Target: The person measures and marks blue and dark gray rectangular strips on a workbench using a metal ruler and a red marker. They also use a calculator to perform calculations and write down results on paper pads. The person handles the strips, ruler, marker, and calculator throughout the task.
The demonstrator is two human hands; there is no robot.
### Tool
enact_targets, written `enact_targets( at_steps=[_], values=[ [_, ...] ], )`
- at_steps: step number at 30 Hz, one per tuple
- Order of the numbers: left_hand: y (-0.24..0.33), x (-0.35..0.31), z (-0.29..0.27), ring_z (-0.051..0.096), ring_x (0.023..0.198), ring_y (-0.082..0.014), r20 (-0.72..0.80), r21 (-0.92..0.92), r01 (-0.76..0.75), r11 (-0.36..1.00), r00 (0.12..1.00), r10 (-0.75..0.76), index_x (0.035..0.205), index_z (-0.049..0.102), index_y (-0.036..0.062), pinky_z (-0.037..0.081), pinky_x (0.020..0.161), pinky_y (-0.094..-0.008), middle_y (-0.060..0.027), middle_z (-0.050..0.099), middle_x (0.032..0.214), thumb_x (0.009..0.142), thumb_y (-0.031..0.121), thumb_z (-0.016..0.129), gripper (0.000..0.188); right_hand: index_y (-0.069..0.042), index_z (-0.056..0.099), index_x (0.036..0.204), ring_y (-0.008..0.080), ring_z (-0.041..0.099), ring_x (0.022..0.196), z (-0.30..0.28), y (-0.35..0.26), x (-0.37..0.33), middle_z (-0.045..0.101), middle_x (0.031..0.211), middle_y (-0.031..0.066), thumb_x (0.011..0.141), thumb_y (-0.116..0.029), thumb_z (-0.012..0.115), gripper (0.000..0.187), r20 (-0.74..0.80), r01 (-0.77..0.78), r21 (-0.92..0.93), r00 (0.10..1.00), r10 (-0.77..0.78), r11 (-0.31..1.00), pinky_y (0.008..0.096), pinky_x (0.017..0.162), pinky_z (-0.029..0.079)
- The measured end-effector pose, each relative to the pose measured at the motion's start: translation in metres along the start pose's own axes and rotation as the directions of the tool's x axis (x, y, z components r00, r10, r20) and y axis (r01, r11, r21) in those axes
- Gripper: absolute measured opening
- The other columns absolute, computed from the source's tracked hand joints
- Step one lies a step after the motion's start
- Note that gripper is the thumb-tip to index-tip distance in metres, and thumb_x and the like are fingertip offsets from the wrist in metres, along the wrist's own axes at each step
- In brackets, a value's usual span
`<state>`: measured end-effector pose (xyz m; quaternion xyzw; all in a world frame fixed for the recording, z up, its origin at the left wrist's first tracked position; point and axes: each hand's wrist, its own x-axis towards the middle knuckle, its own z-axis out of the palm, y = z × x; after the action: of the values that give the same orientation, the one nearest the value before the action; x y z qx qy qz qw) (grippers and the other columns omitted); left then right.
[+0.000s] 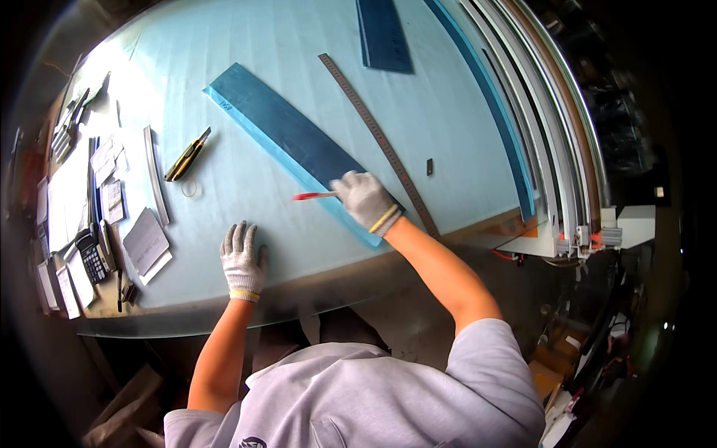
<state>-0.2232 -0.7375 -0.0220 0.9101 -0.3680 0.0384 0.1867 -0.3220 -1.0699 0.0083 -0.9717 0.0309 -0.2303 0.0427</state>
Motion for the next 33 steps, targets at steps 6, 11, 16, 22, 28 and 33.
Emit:
enact_targets(
  at_steps=[6,11,16,22,28,33],
  values=[
    [-0.003,-0.002,0.0,0.047,0.139,-0.0406,-0.031,0.004,-0.016,1.0,0.999,0.016,0.139,0.058,0.0077,0.036,0.115,-0.0548,-0.0177,0.054,0.147,0.087,0.017,0.068,0.054,-0.005,0.067,0.095,0.02,0.057,0.073,-0.016,0.064,-0.146,0.062,0.081,0.0062,0.089,-0.024,0.077,0.022,-0.122,-0.75,0.595,0.271,0.955,0.289,0.0363,0.069,0.049],
    [-0.001,0.0,0.002,0.047,0.139,-0.0397,-0.025,0.027,-0.039,0.999,0.999,0.04,0.14,0.057,0.0079,0.036,0.115,-0.0544,-0.017,0.054,0.148,0.087,0.018,0.069,0.055,-0.017,0.063,0.113,0.0371,0.064,0.094,-0.022,0.001,-0.208,0.068,0.098,0.0158,0.08,-0.028,0.087,0.042,-0.082,-0.882,-0.035,0.472,0.878,0.471,0.048,0.089,0.051],
    [-0.009,-0.003,0.009,0.047,0.139,-0.0396,-0.028,-0.012,-0.089,0.996,0.996,0.088,0.143,0.055,0.0095,0.038,0.115,-0.0533,-0.0167,0.052,0.15,0.085,0.017,0.073,0.061,-0.017,0.058,0.116,0.0439,0.062,0.102,-0.042,-0.073,-0.246,0.064,0.11,0.0173,0.081,-0.019,0.084,0.044,-0.067,-0.904,-0.023,0.426,0.902,0.426,0.0539,0.088,0.052],
    [0.022,0.056,0.025,0.041,0.144,-0.0394,0.013,-0.065,-0.344,0.937,0.938,0.345,0.15,0.049,0.0114,0.033,0.119,-0.0525,-0.0145,0.046,0.158,0.087,0.022,0.071,0.068,-0.015,0.059,0.123,0.0328,0.065,0.093,-0.054,-0.096,-0.277,0.066,0.107,0.0154,0.075,-0.013,0.092,0.059,-0.041,-0.961,0.069,0.265,0.963,0.267,0.0441,0.077,0.057],
    [0.074,0.102,0.059,0.04,0.145,-0.0388,0.105,-0.076,-0.398,0.914,0.909,0.404,0.147,0.053,0.0084,0.031,0.12,-0.0527,-0.0126,0.047,0.157,0.089,0.029,0.071,0.063,-0.016,0.057,0.122,0.0394,0.071,0.085,-0.06,-0.087,-0.237,0.071,0.095,0.0173,0.089,-0.037,0.08,0.045,-0.096,-0.979,-0.028,0.204,0.974,0.202,0.0478,0.071,0.056],
    [0.088,0.078,0.055,0.051,0.131,-0.0379,0.058,-0.187,-0.456,0.87,0.879,0.473,0.12,0.066,0.0058,0.037,0.113,-0.0525,-0.0122,0.061,0.137,0.087,0.028,0.073,0.04,-0.016,0.073,0.102,0.0339,0.071,0.071,-0.08,-0.092,-0.267,0.071,0.078,0.0131,0.103,-0.038,0.06,0.025,-0.314,-0.983,0.146,0.06,0.948,0.11,0.0452,0.064,0.057]
  ],
)
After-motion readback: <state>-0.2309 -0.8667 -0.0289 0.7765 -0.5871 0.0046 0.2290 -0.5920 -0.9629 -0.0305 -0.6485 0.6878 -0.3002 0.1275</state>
